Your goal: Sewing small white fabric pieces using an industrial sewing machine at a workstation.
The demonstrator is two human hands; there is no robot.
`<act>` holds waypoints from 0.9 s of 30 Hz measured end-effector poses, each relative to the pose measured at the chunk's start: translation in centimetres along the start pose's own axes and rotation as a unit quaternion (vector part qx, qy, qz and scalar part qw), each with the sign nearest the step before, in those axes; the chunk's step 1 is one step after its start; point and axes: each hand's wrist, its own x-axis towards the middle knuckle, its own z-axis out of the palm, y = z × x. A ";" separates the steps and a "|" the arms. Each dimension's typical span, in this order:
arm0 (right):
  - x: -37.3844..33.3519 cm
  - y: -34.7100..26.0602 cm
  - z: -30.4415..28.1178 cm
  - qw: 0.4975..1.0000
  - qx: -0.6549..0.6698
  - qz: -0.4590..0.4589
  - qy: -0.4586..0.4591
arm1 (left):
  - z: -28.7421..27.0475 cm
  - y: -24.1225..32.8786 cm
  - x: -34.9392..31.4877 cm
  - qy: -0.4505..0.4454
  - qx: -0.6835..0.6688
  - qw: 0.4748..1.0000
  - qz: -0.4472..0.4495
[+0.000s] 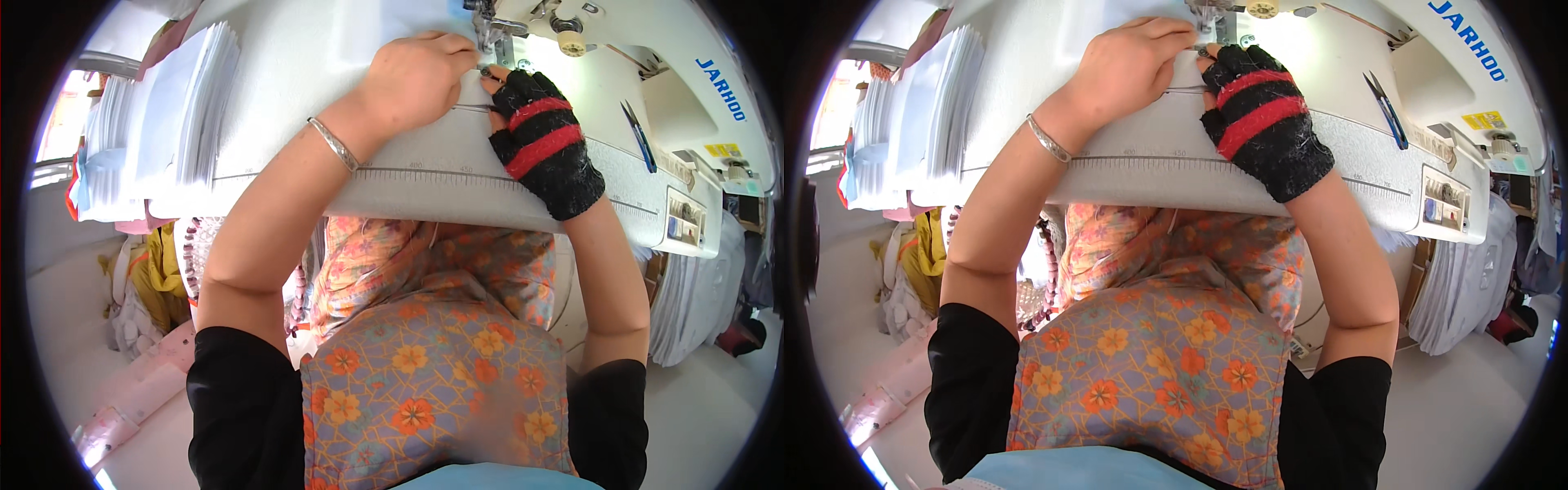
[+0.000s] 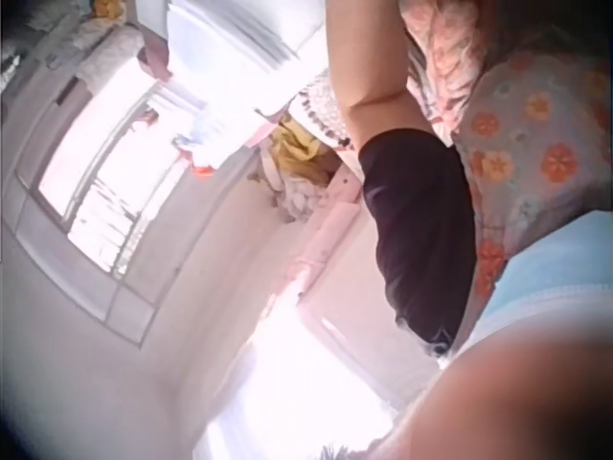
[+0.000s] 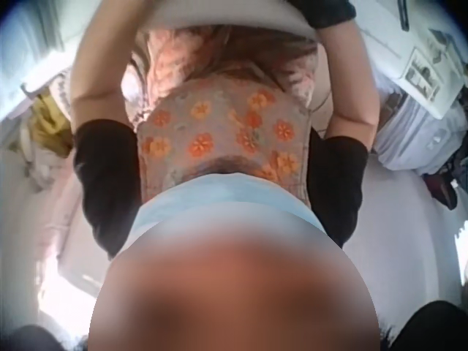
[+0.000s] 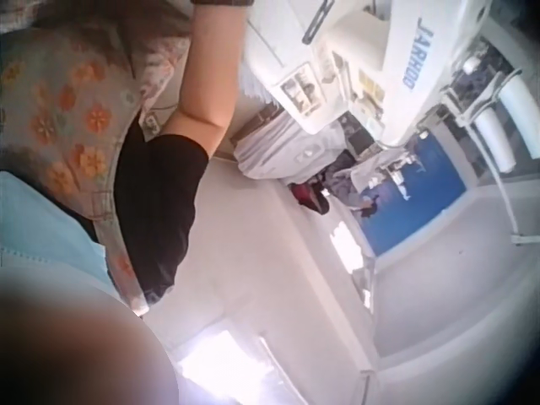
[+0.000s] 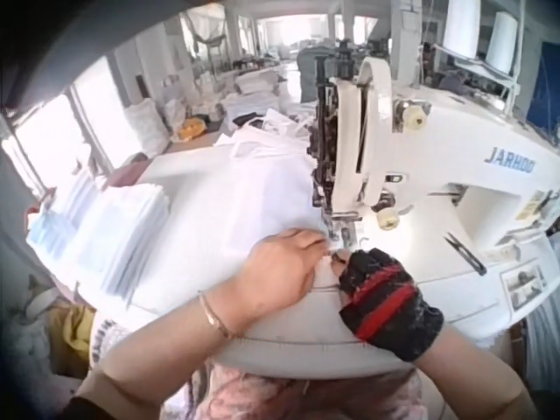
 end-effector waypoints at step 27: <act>-0.5 1.1 0.8 0.997 0.039 0.013 0.059 | -3.4 0.6 2.6 -0.177 0.071 0.981 -0.014</act>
